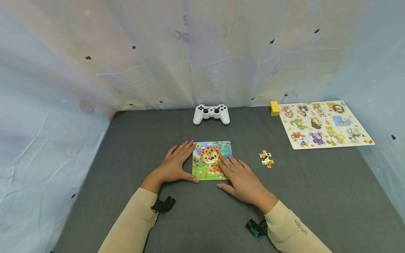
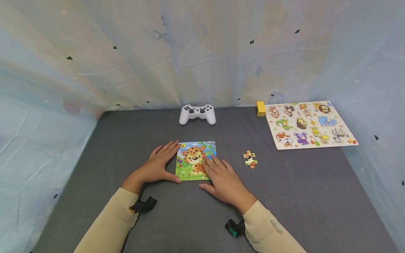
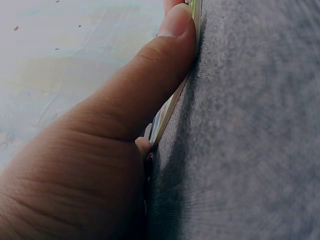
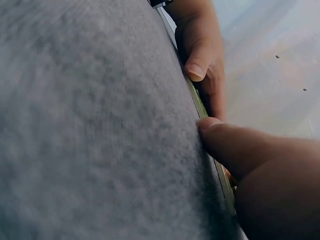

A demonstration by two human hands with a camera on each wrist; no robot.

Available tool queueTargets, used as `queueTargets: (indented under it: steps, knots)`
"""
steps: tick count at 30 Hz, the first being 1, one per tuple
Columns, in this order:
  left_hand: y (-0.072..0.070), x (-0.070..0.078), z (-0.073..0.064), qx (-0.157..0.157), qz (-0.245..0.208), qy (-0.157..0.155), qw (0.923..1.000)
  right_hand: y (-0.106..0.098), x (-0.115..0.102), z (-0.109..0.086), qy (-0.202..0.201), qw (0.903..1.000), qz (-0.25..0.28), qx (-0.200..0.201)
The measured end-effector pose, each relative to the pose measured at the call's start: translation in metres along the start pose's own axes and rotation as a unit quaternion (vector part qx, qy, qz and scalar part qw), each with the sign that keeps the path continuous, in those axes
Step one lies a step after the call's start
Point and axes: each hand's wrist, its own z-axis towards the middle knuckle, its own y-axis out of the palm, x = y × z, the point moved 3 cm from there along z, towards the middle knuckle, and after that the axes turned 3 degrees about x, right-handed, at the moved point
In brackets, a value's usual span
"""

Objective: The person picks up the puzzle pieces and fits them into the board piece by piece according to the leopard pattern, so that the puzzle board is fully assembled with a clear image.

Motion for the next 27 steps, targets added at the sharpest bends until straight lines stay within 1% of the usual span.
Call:
queueTargets:
  steps: [8, 13, 17, 23, 27]
  knots:
    - [0.000, 0.000, -0.001, -0.003, 0.001, 0.004, 1.0000, -0.001, -0.003, -0.005, -0.001, 0.9996, 0.021, 0.016]
    - [0.000, 0.000, 0.000, 0.003, -0.007, 0.007, 0.9999, -0.002, -0.007, -0.012, -0.006, 0.9998, 0.013, 0.013]
    - [0.001, -0.002, 0.001, 0.010, -0.007, 0.010, 0.9999, -0.002, -0.009, -0.014, -0.004, 0.9999, 0.010, 0.012]
    - [0.001, -0.002, 0.001, 0.004, -0.001, 0.005, 1.0000, -0.002, -0.009, -0.014, -0.005, 0.9999, 0.011, 0.010]
    - [0.001, -0.001, 0.000, 0.003, -0.003, 0.003, 1.0000, -0.001, -0.009, -0.014, -0.004, 0.9997, 0.017, 0.016]
